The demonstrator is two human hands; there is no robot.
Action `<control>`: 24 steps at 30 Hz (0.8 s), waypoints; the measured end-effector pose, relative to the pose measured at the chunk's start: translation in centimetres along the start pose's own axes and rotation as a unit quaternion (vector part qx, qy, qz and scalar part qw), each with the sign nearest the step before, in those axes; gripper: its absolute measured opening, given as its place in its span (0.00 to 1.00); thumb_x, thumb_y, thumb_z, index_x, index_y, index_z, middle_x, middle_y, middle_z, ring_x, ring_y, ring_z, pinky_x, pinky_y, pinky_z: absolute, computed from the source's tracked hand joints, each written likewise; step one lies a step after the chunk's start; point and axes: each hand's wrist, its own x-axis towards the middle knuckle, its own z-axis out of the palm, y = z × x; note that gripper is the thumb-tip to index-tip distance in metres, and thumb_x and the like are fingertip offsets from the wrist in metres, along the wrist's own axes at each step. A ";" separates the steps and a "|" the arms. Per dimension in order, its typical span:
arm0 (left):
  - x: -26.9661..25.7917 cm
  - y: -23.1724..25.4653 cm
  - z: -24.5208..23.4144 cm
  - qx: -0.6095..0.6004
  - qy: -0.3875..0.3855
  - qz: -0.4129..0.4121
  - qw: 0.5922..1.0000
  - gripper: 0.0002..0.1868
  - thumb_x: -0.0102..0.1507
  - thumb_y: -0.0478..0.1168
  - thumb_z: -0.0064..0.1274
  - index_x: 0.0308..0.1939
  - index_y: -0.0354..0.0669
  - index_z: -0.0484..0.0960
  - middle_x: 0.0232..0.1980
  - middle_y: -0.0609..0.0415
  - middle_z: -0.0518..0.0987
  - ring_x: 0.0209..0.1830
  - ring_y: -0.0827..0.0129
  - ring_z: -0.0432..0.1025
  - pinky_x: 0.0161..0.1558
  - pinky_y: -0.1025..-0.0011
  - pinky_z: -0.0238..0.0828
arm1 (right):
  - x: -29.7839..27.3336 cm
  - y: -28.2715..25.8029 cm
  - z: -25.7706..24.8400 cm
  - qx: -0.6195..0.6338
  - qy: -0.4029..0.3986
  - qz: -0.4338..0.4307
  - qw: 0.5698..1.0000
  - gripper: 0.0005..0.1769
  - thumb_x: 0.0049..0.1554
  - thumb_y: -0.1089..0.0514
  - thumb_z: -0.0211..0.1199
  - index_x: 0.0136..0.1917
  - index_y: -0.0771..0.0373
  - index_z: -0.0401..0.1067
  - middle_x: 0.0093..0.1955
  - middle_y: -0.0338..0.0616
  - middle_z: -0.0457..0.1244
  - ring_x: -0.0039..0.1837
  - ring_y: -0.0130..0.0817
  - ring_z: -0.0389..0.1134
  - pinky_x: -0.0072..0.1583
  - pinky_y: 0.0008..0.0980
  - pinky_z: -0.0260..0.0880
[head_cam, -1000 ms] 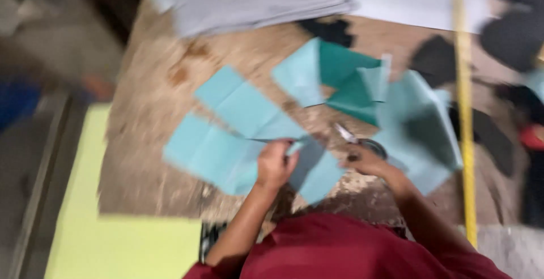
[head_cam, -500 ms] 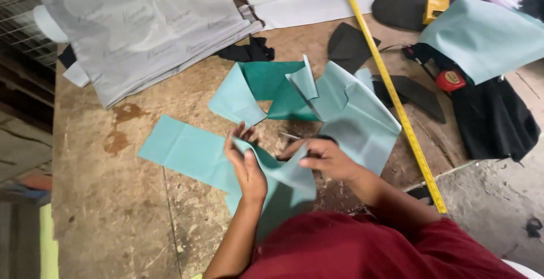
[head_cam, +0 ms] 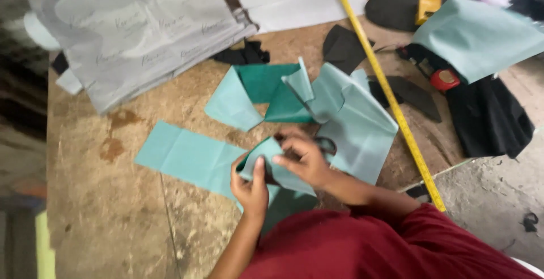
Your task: The person measures and marks a light blue fabric sheet on a wooden table using a yellow ruler and a black marker. They then use scissors to cut the fabric along the marked lines into several rectangular pieces.
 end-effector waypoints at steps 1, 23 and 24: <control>-0.1 -0.6 0.0 -0.014 0.010 -0.040 0.999 0.15 0.59 0.32 0.67 0.47 0.34 0.80 0.44 0.45 0.82 0.43 0.63 0.76 0.51 0.63 0.71 | 0.5 -0.6 -0.4 0.007 0.002 -0.013 1.000 0.14 0.51 0.61 0.77 0.41 0.68 0.71 0.50 0.57 0.65 0.57 0.52 0.68 0.59 0.46 0.66; -0.1 3.7 -0.2 -0.073 -0.054 -0.101 0.991 0.04 0.61 0.33 0.65 0.40 0.41 0.87 0.27 0.58 0.81 0.31 0.82 0.66 0.35 0.71 0.71 | 0.8 -2.7 -1.3 0.040 -0.021 -0.017 0.999 0.07 0.55 0.71 0.72 0.39 0.74 0.75 0.41 0.57 0.69 0.43 0.43 0.73 0.49 0.37 0.73; -0.1 3.8 -0.2 -0.073 -0.053 -0.102 0.991 0.04 0.61 0.33 0.65 0.40 0.41 0.87 0.27 0.58 0.81 0.31 0.82 0.66 0.35 0.71 0.71 | 0.9 -2.6 -1.3 0.041 -0.022 -0.016 0.999 0.07 0.55 0.71 0.72 0.39 0.74 0.75 0.41 0.57 0.69 0.43 0.43 0.73 0.49 0.37 0.73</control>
